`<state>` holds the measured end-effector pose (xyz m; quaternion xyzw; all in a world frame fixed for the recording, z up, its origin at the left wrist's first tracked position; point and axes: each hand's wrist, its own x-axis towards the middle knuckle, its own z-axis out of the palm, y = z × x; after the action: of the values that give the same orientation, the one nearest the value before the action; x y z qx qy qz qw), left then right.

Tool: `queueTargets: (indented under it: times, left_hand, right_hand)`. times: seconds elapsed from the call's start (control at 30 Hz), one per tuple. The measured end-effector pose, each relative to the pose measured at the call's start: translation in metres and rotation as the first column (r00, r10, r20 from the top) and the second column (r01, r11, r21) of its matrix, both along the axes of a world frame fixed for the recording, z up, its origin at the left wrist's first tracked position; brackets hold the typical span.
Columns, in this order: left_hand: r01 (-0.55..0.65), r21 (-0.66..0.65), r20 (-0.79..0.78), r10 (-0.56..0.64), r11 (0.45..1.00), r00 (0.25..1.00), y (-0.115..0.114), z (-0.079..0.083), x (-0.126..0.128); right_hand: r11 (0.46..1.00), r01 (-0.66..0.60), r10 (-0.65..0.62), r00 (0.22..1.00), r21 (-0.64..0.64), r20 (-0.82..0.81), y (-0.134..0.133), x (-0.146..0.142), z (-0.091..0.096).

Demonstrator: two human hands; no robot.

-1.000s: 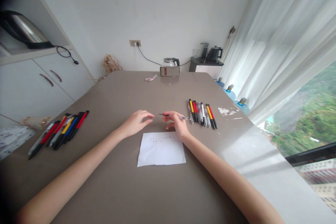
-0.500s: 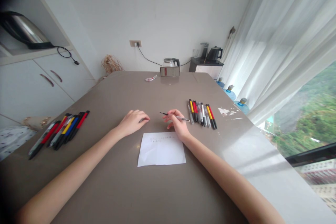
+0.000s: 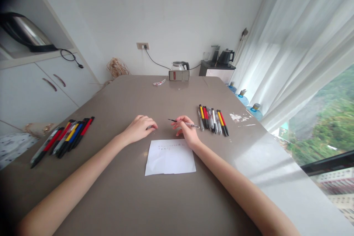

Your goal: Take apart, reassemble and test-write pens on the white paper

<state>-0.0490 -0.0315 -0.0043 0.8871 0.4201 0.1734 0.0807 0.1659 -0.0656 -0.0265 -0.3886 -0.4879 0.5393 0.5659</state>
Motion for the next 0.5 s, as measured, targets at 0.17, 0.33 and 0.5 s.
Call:
queueTargets:
  times: [0.17, 0.33, 0.5]
  left_hand:
    - [-0.058, -0.071, 0.149, 0.068, 0.996, 0.987, 0.000, 0.004, 0.002]
    - [-0.024, -0.333, 0.426, 0.173, 0.943, 0.888, -0.001, 0.004, 0.009]
    - [0.131, -0.539, 0.595, 0.265, 0.832, 0.759, -0.001, 0.000, 0.017]
  right_hand:
    - [1.000, -0.003, 0.002, 1.000, 0.011, 0.028, -0.002, 0.000, 0.002]
    - [0.998, -0.056, 0.054, 0.996, 0.025, 0.069, -0.005, -0.002, 0.006]
    - [0.996, -0.091, 0.090, 0.994, 0.016, 0.055, -0.006, -0.003, 0.008]
